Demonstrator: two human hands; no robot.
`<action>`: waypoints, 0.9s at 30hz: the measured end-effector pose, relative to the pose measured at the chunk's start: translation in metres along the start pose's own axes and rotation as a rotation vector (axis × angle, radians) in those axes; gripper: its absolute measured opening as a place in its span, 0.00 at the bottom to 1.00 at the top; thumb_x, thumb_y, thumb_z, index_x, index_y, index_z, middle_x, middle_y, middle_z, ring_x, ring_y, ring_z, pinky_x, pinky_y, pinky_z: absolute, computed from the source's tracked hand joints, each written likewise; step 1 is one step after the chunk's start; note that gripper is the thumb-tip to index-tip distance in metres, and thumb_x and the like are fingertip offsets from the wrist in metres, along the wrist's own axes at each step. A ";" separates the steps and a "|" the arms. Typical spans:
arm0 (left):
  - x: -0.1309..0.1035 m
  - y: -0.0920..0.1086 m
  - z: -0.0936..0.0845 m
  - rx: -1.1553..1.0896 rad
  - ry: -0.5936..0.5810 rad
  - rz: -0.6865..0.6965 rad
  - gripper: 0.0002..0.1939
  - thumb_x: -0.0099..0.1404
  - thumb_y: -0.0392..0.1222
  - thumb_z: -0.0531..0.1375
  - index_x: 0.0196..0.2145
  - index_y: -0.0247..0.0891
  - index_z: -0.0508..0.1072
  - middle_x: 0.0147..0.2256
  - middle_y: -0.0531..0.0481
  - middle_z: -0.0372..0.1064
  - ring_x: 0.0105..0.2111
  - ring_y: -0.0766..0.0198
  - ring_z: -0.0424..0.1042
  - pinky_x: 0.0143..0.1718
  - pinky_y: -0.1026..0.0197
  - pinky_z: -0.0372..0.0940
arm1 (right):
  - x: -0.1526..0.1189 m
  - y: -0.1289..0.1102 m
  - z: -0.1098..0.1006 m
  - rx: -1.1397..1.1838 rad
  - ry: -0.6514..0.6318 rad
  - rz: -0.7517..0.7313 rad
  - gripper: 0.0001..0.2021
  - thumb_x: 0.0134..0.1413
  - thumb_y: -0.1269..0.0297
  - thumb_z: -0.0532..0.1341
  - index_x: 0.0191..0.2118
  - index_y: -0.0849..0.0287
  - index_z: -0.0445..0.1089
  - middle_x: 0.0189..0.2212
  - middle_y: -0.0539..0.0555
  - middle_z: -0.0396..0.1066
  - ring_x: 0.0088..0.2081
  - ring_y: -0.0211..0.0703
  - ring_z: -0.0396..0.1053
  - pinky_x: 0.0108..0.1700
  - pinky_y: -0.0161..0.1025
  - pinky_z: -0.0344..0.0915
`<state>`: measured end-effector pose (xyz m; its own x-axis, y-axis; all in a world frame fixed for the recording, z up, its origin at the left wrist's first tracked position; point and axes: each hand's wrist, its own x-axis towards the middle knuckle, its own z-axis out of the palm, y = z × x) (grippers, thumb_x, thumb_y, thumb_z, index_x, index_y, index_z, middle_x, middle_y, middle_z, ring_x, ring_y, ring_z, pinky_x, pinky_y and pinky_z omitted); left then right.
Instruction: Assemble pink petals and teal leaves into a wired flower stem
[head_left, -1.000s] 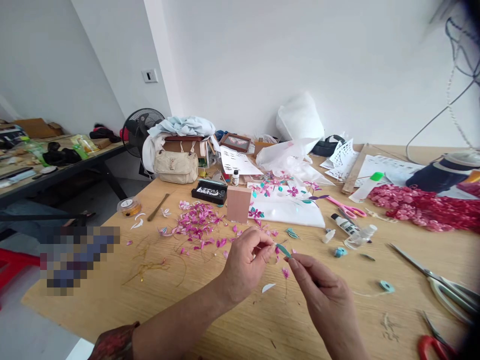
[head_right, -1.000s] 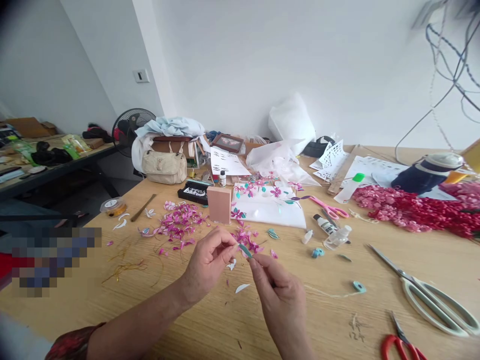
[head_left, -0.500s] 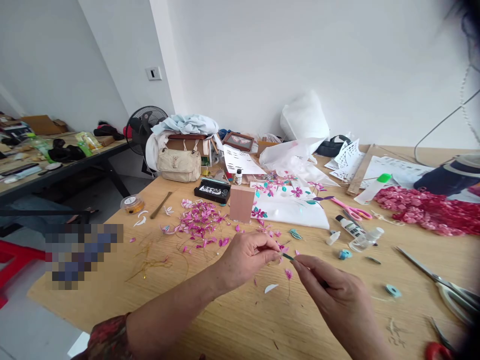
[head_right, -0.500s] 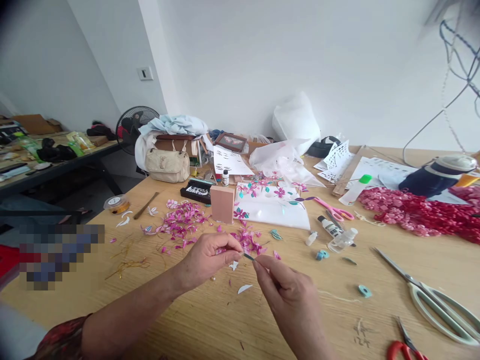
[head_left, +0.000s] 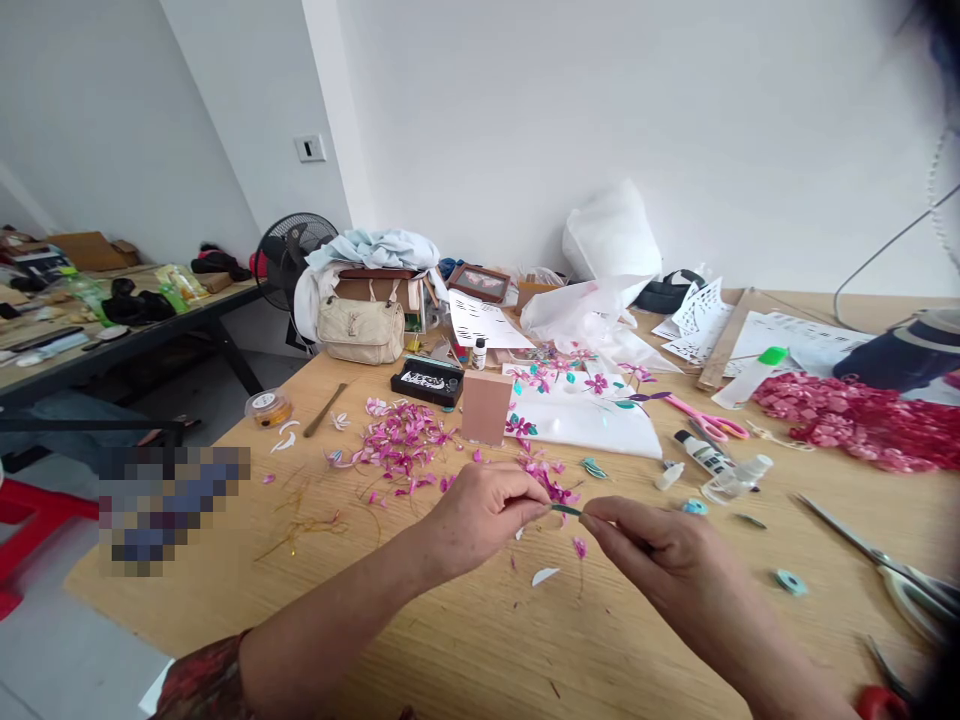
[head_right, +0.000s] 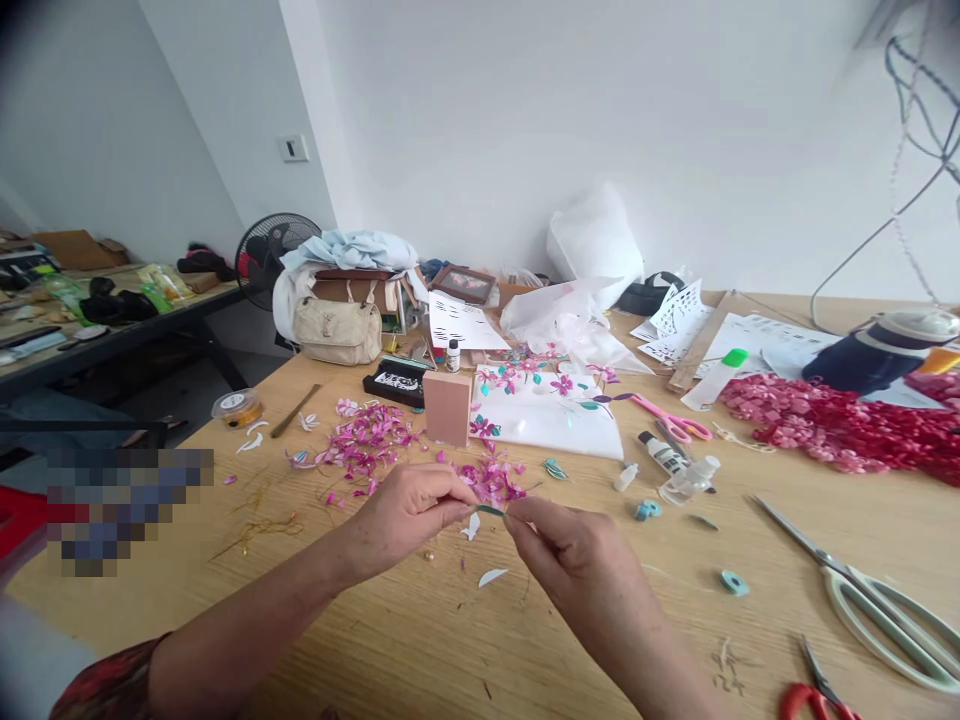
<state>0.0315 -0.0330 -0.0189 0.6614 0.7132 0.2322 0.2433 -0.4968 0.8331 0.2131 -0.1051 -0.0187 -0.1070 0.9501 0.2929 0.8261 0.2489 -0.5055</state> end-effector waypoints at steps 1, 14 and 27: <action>-0.001 -0.002 0.002 -0.045 0.028 -0.039 0.05 0.59 0.34 0.59 0.29 0.36 0.76 0.27 0.51 0.71 0.30 0.67 0.67 0.33 0.66 0.59 | 0.000 0.001 0.002 0.024 0.023 0.008 0.17 0.56 0.60 0.51 0.24 0.59 0.71 0.14 0.47 0.64 0.17 0.34 0.59 0.19 0.30 0.55; 0.000 -0.005 0.013 -0.739 0.176 -0.339 0.09 0.53 0.43 0.61 0.23 0.34 0.69 0.22 0.53 0.66 0.25 0.69 0.64 0.31 0.65 0.58 | -0.009 0.002 0.041 0.132 0.265 0.005 0.12 0.58 0.62 0.51 0.31 0.59 0.69 0.15 0.46 0.66 0.16 0.35 0.63 0.18 0.30 0.59; -0.001 -0.011 0.012 -0.632 0.077 -0.364 0.10 0.52 0.44 0.62 0.24 0.33 0.69 0.21 0.53 0.64 0.24 0.69 0.61 0.30 0.64 0.55 | 0.003 -0.003 0.006 -0.164 0.309 -0.242 0.11 0.60 0.66 0.51 0.33 0.58 0.70 0.25 0.52 0.75 0.24 0.38 0.72 0.25 0.31 0.63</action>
<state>0.0366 -0.0341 -0.0338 0.5596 0.8228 -0.0992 -0.0329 0.1417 0.9894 0.2074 -0.1020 -0.0214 -0.1584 0.7608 0.6294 0.8774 0.4008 -0.2637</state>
